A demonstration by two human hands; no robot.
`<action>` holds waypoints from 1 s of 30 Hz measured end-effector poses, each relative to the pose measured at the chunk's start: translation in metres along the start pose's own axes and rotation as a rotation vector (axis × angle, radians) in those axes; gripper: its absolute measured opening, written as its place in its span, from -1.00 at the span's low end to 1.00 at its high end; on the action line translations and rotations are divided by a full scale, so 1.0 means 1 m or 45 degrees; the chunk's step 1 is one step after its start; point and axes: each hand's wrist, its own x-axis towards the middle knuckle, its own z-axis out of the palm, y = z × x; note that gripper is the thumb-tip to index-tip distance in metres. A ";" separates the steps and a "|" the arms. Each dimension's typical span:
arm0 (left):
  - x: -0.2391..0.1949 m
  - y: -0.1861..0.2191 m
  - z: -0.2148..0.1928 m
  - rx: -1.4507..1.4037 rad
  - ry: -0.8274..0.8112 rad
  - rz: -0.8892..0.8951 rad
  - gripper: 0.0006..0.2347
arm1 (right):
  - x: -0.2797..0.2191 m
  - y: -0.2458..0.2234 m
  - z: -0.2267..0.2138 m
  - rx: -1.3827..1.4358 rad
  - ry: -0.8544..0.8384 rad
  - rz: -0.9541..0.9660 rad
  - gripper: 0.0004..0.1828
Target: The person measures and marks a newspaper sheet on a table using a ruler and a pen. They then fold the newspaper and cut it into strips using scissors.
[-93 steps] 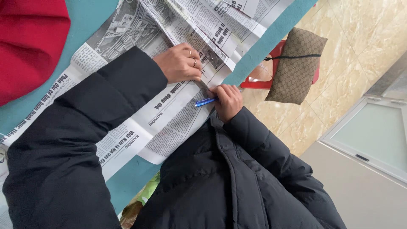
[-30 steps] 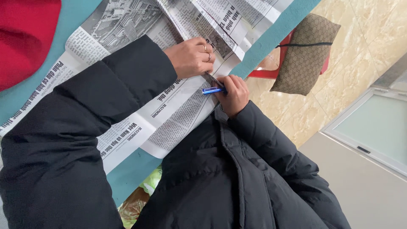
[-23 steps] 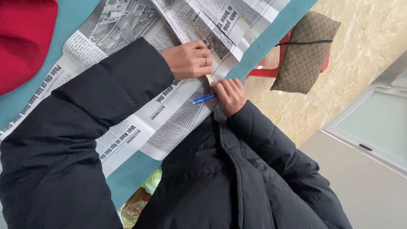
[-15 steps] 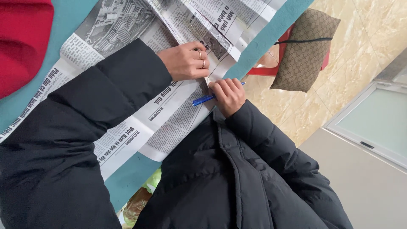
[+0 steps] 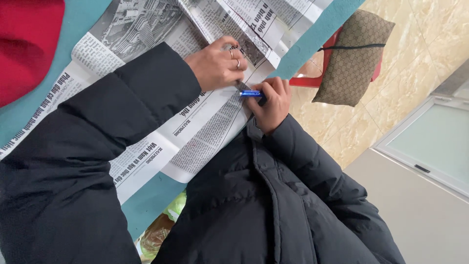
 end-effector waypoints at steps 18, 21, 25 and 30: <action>-0.002 0.013 0.017 -0.043 -0.515 -0.382 -0.86 | -0.009 0.013 0.005 0.084 -0.006 0.193 -0.90; -0.001 0.015 0.017 -0.162 -0.430 -0.441 -0.92 | -0.007 0.012 0.004 0.088 0.002 0.170 -0.86; 0.008 0.019 0.020 -0.050 -0.677 -0.558 -0.85 | -0.006 0.012 0.004 0.059 0.005 0.158 -0.84; 0.025 0.025 0.011 -0.023 -0.827 -0.698 -0.79 | -0.002 -0.005 -0.004 0.076 0.097 0.182 -0.71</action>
